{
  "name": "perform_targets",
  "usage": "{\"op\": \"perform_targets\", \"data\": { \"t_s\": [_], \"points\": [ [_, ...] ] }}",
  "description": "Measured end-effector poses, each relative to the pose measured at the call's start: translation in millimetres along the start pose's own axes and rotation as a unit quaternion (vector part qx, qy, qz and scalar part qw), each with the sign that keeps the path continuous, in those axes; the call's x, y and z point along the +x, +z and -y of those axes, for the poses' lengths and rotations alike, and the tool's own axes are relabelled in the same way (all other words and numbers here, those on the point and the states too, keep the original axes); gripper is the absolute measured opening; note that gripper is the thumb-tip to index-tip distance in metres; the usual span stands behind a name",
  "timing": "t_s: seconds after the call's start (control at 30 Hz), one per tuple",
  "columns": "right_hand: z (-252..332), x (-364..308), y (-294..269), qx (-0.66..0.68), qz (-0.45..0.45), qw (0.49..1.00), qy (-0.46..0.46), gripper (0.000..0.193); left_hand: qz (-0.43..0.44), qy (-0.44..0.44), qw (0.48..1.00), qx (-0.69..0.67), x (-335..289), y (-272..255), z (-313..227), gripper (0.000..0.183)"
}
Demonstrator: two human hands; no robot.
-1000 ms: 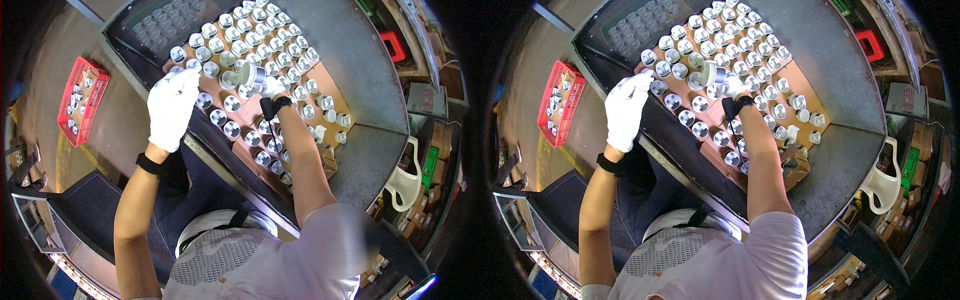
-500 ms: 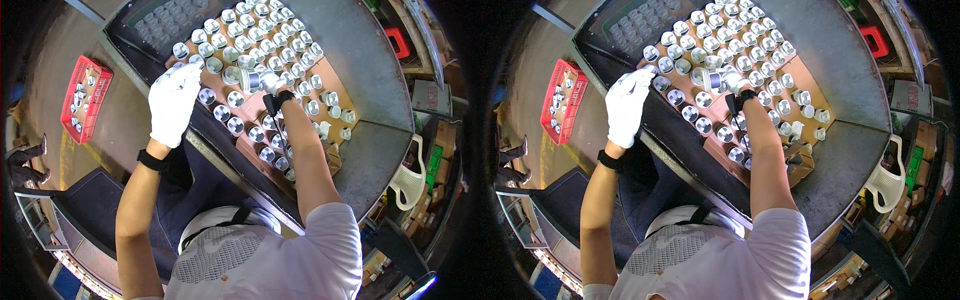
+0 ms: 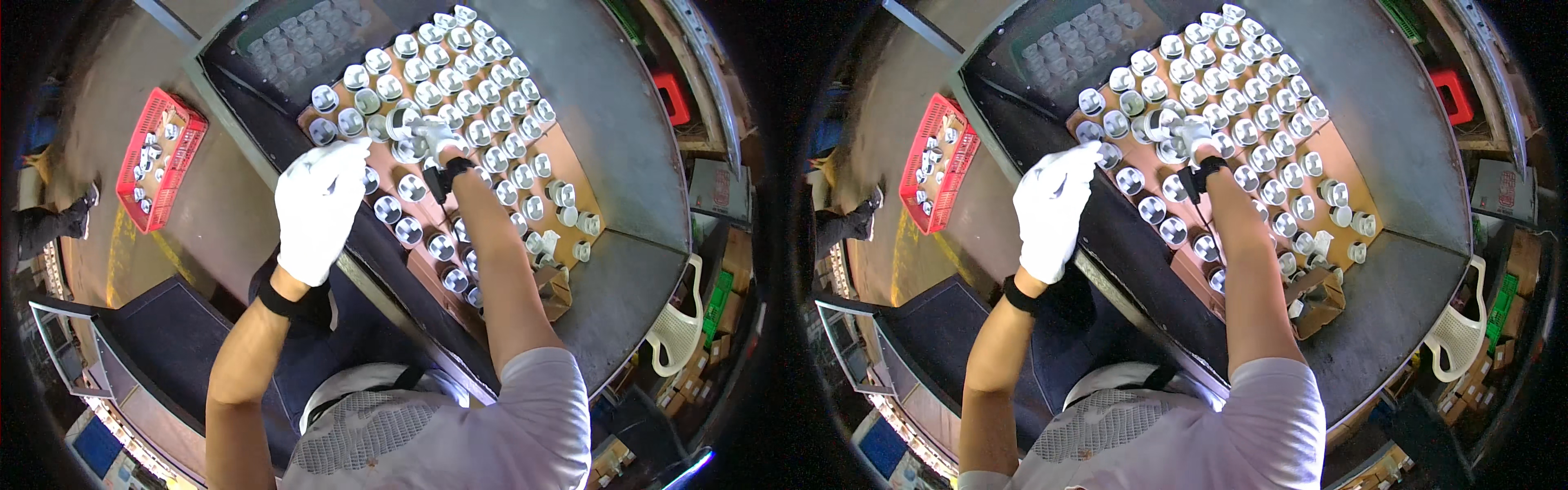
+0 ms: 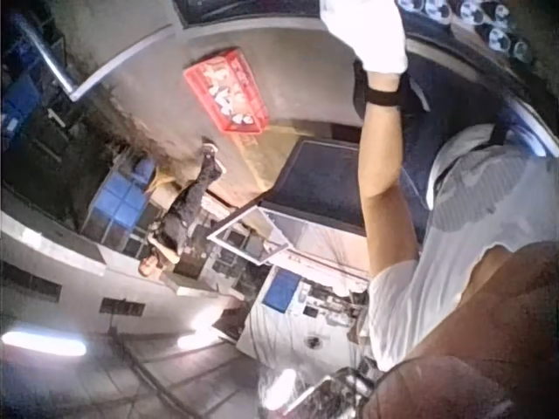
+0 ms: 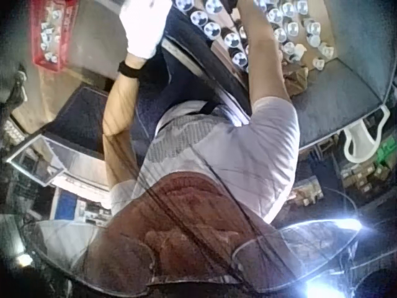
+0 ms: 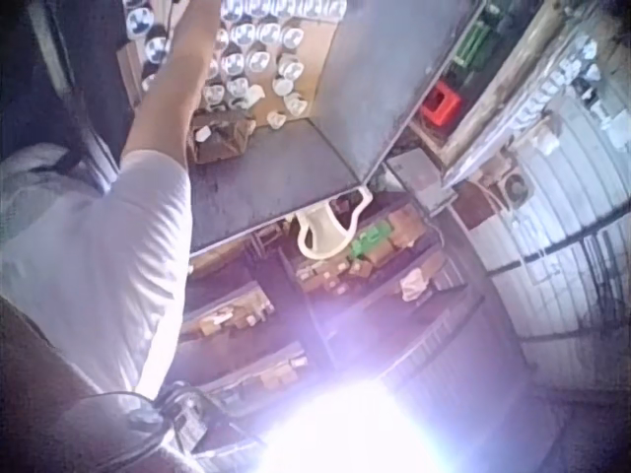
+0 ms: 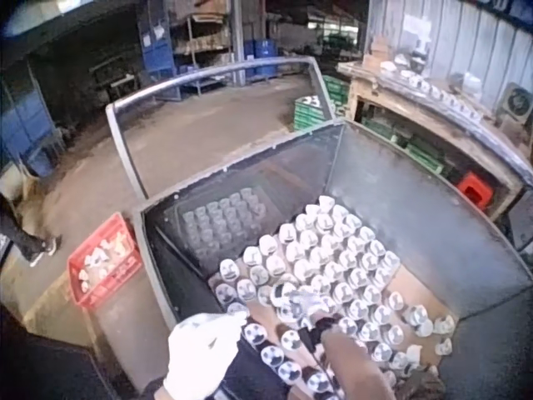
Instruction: Picking up metal cup-like components from a container and arranging them in neat rows within a larger metal bin.
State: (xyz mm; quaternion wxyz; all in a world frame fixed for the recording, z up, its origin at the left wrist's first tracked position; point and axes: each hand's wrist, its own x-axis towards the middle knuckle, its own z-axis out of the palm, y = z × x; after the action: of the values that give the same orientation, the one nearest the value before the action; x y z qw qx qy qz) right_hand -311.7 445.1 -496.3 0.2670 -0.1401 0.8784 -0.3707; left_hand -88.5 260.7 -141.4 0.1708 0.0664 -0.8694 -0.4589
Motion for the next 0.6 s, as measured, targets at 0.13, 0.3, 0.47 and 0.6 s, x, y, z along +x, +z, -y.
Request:
{"op": "perform_targets", "data": {
  "t_s": [0.13,0.3,0.47,0.6],
  "points": [
    [14.0,36.0,24.7,-0.25,-0.058,0.964,0.07,0.032,-0.006,0.083,0.996,0.044,5.9,3.2,0.5,0.023],
    [67.1,36.3,49.3,-0.235,-0.103,0.956,0.143,0.039,-0.017,0.06,0.998,0.015,0.7,-1.0,3.7,0.026],
    [74.1,40.0,59.3,-0.176,-0.087,0.963,0.183,0.038,-0.006,0.062,0.998,0.014,3.3,-2.8,0.2,0.028],
    [74.5,34.7,55.9,-0.233,-0.077,0.956,0.164,0.037,0.004,0.076,0.997,0.0,6.1,-1.1,0.6,0.029]
  ]
}}
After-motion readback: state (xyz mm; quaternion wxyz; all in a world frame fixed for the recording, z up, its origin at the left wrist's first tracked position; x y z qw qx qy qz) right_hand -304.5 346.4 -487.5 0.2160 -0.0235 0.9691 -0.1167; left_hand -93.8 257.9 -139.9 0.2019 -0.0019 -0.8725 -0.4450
